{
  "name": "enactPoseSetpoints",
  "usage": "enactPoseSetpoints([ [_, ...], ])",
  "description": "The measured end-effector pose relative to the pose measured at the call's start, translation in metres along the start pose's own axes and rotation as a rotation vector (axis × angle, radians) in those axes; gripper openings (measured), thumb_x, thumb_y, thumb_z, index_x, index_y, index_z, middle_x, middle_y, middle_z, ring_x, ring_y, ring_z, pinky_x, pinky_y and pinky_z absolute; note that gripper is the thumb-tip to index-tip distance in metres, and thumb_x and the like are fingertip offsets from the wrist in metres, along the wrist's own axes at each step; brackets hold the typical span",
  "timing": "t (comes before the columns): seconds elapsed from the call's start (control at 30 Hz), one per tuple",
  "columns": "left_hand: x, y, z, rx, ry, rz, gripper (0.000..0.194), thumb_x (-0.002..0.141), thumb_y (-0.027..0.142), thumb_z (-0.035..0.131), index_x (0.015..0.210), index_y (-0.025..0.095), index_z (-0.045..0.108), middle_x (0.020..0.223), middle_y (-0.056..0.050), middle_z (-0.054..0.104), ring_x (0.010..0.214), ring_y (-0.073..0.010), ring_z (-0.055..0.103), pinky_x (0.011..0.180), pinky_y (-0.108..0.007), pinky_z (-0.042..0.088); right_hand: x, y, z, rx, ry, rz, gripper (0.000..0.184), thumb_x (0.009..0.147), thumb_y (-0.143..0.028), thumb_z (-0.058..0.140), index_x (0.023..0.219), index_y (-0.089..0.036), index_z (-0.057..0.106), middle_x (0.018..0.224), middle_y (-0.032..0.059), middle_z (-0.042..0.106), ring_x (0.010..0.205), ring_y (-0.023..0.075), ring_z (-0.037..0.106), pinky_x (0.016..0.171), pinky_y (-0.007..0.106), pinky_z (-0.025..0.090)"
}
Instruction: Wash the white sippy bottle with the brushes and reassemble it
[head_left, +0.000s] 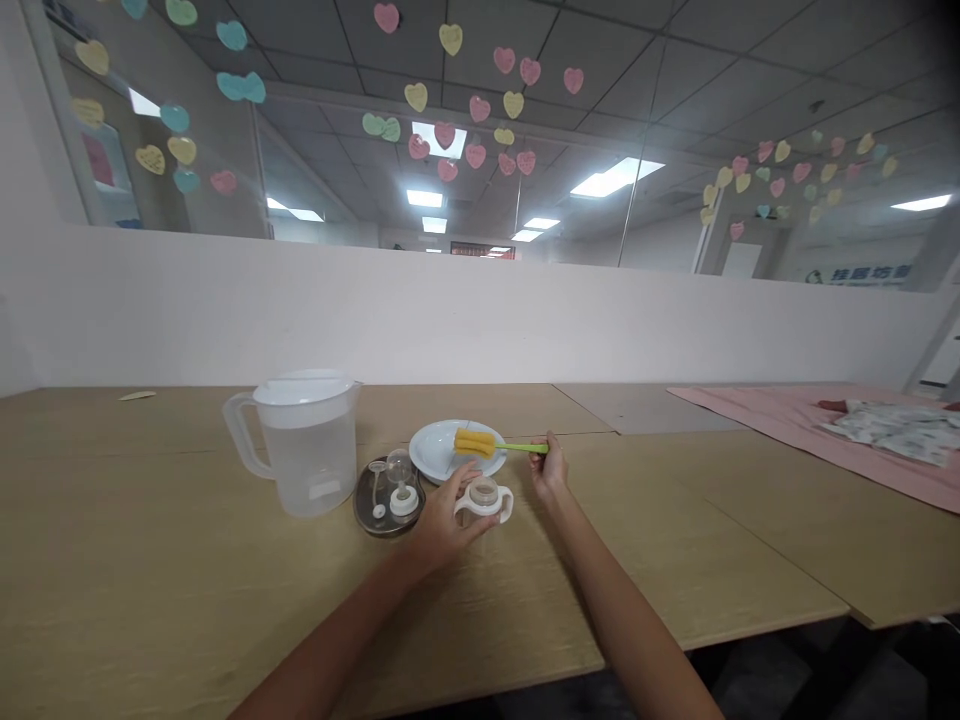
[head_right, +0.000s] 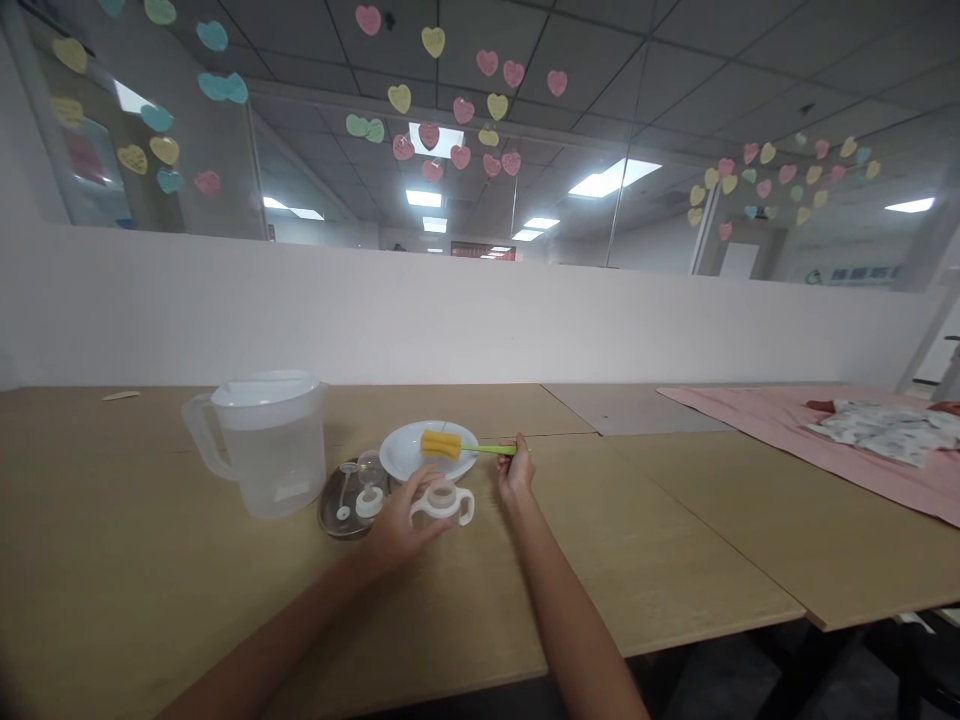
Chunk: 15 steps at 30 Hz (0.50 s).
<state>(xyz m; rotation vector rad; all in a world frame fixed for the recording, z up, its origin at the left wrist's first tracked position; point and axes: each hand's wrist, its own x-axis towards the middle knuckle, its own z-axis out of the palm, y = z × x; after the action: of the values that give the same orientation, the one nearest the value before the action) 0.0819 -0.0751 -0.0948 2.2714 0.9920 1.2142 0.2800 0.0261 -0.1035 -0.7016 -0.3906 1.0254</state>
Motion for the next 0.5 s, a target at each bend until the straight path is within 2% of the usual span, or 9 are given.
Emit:
enactPoseSetpoints([
  [0.1, 0.001, 0.004, -0.001, -0.094, -0.011, -0.099, 0.064, 0.068, 0.044, 0.065, 0.123, 0.02, 0.043, 0.117, -0.009, 0.058, 0.107, -0.0216, 0.054, 0.091, -0.035, 0.044, 0.0, -0.001, 0.001, 0.015, 0.003, 0.007, 0.029, 0.078, -0.039, 0.055, 0.063, -0.016, 0.046, 0.048, -0.0073, 0.047, 0.032, 0.0023, 0.034, 0.029, 0.016, 0.027],
  [0.2, 0.0, 0.008, -0.001, -0.135, -0.058, -0.127, 0.048, 0.072, 0.042, 0.061, 0.114, 0.021, 0.052, 0.113, -0.006, 0.061, 0.105, -0.0209, 0.056, 0.091, -0.035, 0.044, 0.0, -0.001, 0.001, 0.028, -0.003, 0.012, 0.03, 0.078, -0.04, 0.054, 0.062, -0.016, 0.045, 0.047, -0.0077, 0.045, 0.032, 0.0021, 0.033, 0.029, 0.016, 0.026],
  [0.3, -0.001, 0.008, 0.001, -0.151, -0.041, -0.137, 0.045, 0.072, 0.041, 0.061, 0.112, 0.021, 0.055, 0.11, -0.005, 0.063, 0.101, -0.0206, 0.058, 0.089, -0.034, 0.045, 0.001, -0.003, 0.0, 0.04, -0.023, 0.025, 0.031, 0.079, -0.041, 0.054, 0.062, -0.017, 0.044, 0.046, -0.0081, 0.043, 0.032, 0.002, 0.033, 0.029, 0.015, 0.026],
  [0.4, 0.001, 0.006, -0.001, -0.095, 0.104, -0.098, 0.048, 0.07, 0.041, 0.063, 0.111, 0.019, 0.056, 0.11, -0.006, 0.064, 0.102, -0.0222, 0.057, 0.088, -0.033, 0.045, 0.002, -0.007, 0.0, 0.063, -0.057, 0.053, 0.034, 0.08, -0.043, 0.053, 0.062, -0.017, 0.042, 0.047, -0.0083, 0.042, 0.032, 0.0017, 0.033, 0.03, 0.014, 0.026],
  [0.5, 0.007, 0.004, -0.013, -0.015, 0.359, -0.043, 0.049, 0.071, 0.041, 0.062, 0.113, 0.017, 0.054, 0.111, -0.007, 0.062, 0.103, -0.0226, 0.057, 0.088, -0.032, 0.045, 0.001, -0.013, 0.001, 0.091, -0.106, 0.097, 0.035, 0.083, -0.042, 0.05, 0.06, -0.017, 0.042, 0.044, -0.009, 0.036, 0.033, 0.0014, 0.031, 0.03, 0.013, 0.026],
])
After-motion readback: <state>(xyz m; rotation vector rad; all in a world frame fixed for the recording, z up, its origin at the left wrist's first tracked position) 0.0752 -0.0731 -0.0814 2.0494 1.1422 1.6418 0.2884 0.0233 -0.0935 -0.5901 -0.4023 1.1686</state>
